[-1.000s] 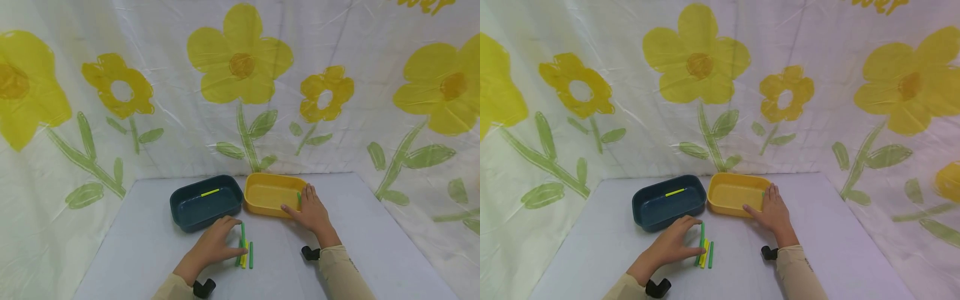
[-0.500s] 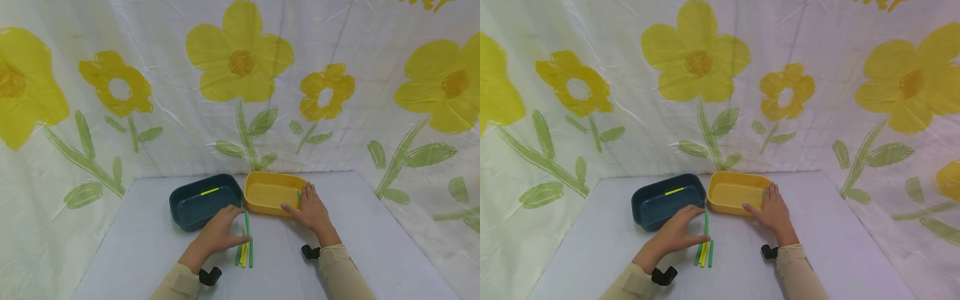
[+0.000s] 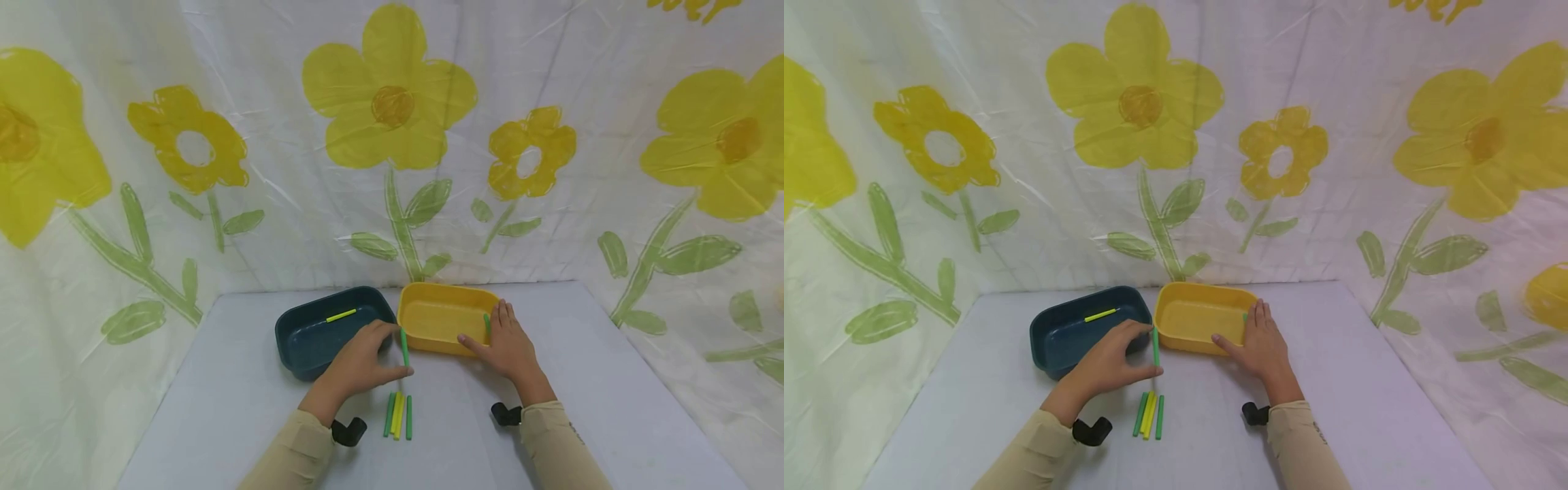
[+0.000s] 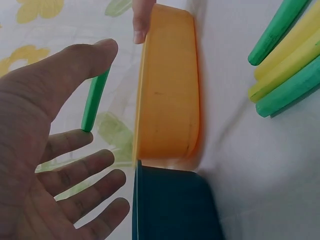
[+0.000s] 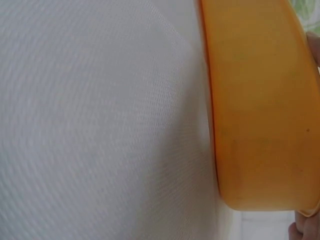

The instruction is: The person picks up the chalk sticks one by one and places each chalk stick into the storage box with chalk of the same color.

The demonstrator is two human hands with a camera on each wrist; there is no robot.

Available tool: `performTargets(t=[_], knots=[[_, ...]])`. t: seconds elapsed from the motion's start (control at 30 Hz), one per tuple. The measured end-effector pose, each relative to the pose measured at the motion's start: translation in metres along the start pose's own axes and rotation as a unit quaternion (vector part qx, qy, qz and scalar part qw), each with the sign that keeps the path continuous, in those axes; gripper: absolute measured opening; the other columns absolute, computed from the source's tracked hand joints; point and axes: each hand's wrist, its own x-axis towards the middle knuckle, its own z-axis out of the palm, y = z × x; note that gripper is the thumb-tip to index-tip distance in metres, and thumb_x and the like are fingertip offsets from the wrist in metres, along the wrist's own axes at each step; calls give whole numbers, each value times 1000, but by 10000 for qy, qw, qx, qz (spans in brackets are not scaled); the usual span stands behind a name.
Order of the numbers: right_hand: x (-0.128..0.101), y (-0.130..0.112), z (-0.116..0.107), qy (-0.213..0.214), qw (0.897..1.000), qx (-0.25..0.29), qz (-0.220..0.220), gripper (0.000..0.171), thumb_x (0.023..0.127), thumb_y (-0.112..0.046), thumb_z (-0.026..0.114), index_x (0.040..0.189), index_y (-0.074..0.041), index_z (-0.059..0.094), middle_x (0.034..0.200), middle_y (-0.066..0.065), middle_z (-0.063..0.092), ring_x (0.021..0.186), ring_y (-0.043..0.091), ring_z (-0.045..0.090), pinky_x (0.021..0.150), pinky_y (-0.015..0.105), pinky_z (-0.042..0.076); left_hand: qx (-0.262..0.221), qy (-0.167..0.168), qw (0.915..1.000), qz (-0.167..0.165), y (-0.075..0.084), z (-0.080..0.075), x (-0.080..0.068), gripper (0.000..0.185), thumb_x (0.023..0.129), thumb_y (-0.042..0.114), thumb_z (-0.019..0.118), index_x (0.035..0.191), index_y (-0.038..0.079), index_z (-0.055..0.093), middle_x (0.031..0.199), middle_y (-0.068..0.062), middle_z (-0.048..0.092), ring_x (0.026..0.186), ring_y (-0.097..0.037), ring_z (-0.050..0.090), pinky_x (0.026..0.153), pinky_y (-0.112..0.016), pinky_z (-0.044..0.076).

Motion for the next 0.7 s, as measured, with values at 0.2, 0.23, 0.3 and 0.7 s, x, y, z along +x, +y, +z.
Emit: performTargets(t=[0.2,0.23,0.3,0.7], knots=[[-2,0,1,11,10000,9,27,130,92,-89,45,165,12,8,176,29,2,165,46,3,131,62,19,96,-92,9999,54,-2,3,11,80,86,55,85,149,13,59,138,-9,64,124,-29,61,108,-48,54],[-2,0,0,10,10000,14,31,130,92,-89,46,165,12,8,176,29,2,165,46,3,131,63,19,110,-104,9999,54,-2,4,13,80,86,56,85,149,13,59,138,-9,64,123,-28,61,108,-47,54],[-2,-1,0,2,10000,6,49,130,92,-89,46,165,12,8,176,29,1,165,46,3,131,63,20,94,-137,9999,33,-2,4,16,81,86,56,85,149,13,58,137,-9,64,123,-29,61,108,-47,54],[-3,-4,-1,50,10000,8,26,129,92,-88,46,165,12,10,176,30,4,165,46,5,130,63,20,80,-126,9999,58,-3,7,37,79,87,52,85,149,11,58,143,-10,64,128,-26,61,110,-48,53]])
